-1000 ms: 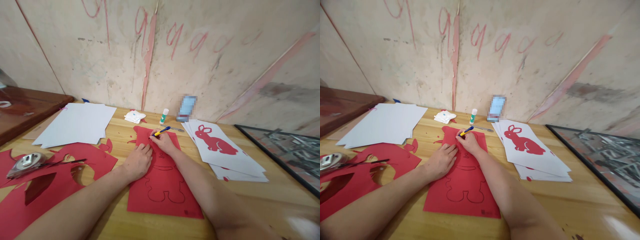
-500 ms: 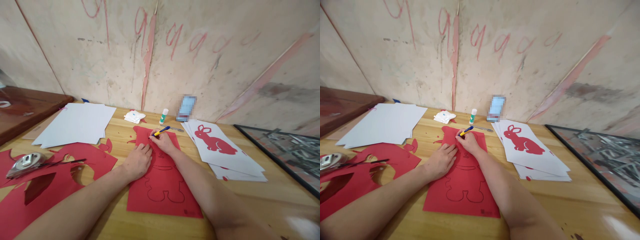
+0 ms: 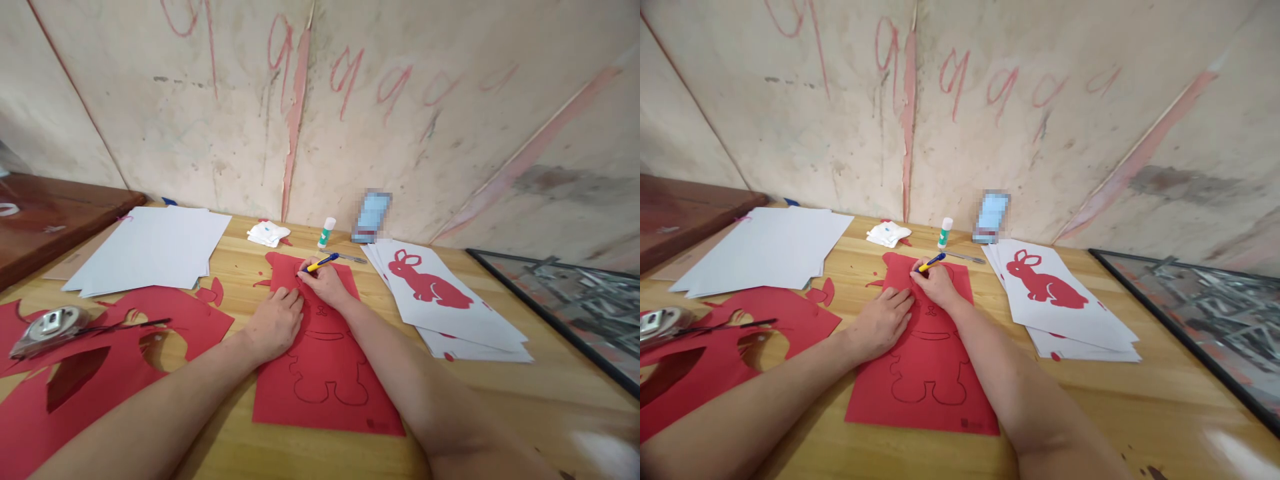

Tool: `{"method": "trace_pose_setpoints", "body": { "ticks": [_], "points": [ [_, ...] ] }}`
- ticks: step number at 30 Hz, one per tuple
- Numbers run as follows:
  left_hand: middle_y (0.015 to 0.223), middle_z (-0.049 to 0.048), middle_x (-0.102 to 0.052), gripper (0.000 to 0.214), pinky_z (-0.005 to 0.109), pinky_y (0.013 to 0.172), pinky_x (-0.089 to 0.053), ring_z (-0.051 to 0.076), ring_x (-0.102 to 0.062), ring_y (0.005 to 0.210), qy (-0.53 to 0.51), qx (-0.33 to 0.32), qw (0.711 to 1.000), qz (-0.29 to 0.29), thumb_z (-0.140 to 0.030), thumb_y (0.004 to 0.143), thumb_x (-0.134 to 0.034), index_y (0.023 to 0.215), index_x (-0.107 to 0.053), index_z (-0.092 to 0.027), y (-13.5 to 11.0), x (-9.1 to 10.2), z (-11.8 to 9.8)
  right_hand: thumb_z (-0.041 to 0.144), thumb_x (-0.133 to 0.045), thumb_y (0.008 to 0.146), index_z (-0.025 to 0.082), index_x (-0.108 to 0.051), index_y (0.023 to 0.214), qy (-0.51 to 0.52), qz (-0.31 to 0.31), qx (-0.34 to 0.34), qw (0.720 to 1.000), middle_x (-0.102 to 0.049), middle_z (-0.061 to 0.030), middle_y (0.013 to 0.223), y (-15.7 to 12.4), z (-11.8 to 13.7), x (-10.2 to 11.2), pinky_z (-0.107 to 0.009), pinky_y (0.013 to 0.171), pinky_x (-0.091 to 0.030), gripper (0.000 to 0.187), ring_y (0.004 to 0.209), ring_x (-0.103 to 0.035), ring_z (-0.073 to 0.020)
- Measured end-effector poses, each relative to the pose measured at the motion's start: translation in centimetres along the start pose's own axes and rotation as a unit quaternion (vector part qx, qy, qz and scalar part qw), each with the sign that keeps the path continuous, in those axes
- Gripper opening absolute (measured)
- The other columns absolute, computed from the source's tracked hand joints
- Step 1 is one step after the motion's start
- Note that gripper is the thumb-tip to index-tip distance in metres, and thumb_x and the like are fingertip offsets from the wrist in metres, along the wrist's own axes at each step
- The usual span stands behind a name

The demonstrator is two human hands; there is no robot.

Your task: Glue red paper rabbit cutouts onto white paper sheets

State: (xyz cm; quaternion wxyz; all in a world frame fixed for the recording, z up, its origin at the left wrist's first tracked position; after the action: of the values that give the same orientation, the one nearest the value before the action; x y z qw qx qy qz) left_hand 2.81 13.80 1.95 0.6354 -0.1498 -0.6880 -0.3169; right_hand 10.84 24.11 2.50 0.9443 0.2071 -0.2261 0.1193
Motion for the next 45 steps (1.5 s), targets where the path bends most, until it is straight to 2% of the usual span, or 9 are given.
{"method": "trace_pose_setpoints", "body": {
  "ticks": [45],
  "points": [
    [0.114, 0.0158, -0.062, 0.030, 0.043, 0.087, -0.045, 0.027, -0.054, 0.096, -0.024, 0.003, 1.000, 0.003, -0.020, 0.097, -0.036, 0.111, -0.061, -0.012, -0.01, 0.17, 0.04, 0.031, -0.056, 0.078, 0.023, -0.058, 0.079, 0.003, 0.002, -0.004, 1.000, -0.065, 0.0000, 0.080, -0.10, -0.12, -0.10, -0.030, 0.075, -0.046, 0.008, 0.076, -0.059, -0.0176]
  ]
}}
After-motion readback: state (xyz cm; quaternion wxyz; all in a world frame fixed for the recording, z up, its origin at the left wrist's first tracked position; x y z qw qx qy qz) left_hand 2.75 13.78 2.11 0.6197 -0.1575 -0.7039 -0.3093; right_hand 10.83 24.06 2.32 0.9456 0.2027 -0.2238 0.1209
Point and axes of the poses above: each hand's wrist, its own y-axis towards the middle knuckle, its own x-axis out of the back of the hand, z = x × y, the point moved 9 cm from there along y, towards the middle knuckle
